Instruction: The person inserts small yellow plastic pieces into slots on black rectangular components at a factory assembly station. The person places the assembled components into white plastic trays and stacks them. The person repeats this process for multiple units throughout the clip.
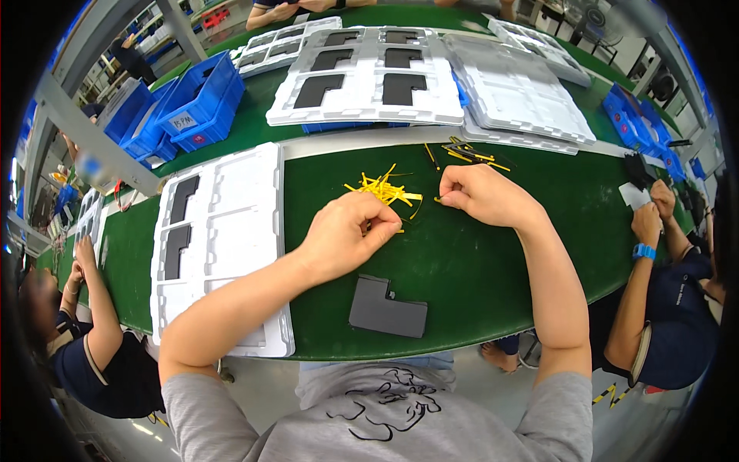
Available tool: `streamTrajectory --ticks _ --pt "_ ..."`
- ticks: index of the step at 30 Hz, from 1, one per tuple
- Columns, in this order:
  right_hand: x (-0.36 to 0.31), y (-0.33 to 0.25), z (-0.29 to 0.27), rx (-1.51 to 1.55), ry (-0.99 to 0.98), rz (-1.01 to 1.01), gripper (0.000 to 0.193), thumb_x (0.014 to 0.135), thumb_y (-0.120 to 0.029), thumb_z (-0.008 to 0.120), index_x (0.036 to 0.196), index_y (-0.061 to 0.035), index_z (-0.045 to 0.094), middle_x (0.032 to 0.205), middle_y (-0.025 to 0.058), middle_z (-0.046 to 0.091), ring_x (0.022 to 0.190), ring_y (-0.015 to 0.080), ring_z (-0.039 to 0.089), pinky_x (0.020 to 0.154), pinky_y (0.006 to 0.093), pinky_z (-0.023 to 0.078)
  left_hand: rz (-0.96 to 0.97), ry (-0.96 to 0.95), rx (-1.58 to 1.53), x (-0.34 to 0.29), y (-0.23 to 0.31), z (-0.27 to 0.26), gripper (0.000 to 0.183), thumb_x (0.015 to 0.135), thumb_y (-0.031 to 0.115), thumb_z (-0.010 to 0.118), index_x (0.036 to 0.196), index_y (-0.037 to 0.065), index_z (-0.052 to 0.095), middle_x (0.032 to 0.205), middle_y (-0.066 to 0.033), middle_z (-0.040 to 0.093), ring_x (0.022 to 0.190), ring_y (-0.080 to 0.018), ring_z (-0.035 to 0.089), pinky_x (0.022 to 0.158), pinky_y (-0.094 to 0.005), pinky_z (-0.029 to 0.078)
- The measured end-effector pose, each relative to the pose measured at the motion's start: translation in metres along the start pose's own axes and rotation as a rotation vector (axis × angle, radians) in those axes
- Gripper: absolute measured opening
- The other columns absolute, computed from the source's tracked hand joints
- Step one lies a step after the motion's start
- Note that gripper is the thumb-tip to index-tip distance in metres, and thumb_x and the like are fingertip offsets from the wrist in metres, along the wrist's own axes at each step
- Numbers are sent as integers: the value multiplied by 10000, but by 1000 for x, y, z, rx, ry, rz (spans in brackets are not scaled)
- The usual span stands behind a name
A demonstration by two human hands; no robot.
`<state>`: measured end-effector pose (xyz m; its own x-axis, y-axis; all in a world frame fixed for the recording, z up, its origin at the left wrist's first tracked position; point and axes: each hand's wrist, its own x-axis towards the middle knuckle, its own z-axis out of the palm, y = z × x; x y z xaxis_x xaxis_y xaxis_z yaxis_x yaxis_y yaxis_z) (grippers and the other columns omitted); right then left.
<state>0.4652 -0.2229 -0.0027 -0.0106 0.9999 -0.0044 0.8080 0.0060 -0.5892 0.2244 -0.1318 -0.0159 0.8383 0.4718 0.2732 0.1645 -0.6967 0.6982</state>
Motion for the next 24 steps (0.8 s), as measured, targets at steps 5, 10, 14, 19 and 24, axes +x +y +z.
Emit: streamTrajectory --ticks 5,10,14,19,24 --pt "-1 -14 -8 74 -106 98 108 841 -95 619 856 9 599 865 144 651 846 302 623 740 381 481 30 31 5 0 -6 2 33 813 80 682 835 58 693 697 -31 572 650 -146 491 574 -277 407" --pt "-4 -2 5 -21 -18 -46 60 820 -37 612 827 5 570 785 101 594 716 255 595 672 357 479 46 37 1 0 -8 3 70 815 82 665 867 66 710 698 -43 578 665 -155 500 593 -283 420" --pt "-9 -11 10 -139 44 -47 71 800 -37 605 795 2 545 759 114 591 719 296 599 672 382 478 33 23 25 2 -7 0 81 815 91 661 872 69 715 707 -47 586 674 -164 506 609 -292 430" --pt "-15 -27 12 -345 -17 -37 61 775 -51 599 799 -6 565 800 136 607 761 331 607 684 409 485 14 24 21 3 -7 2 83 815 97 663 873 69 715 714 -43 594 676 -165 509 613 -290 432" --pt "-21 -30 3 -229 -64 -43 81 774 -83 636 815 -25 597 814 138 623 772 324 616 698 402 494 -5 8 -11 1 -6 2 79 819 100 661 867 73 716 720 -39 598 679 -163 511 618 -287 435"
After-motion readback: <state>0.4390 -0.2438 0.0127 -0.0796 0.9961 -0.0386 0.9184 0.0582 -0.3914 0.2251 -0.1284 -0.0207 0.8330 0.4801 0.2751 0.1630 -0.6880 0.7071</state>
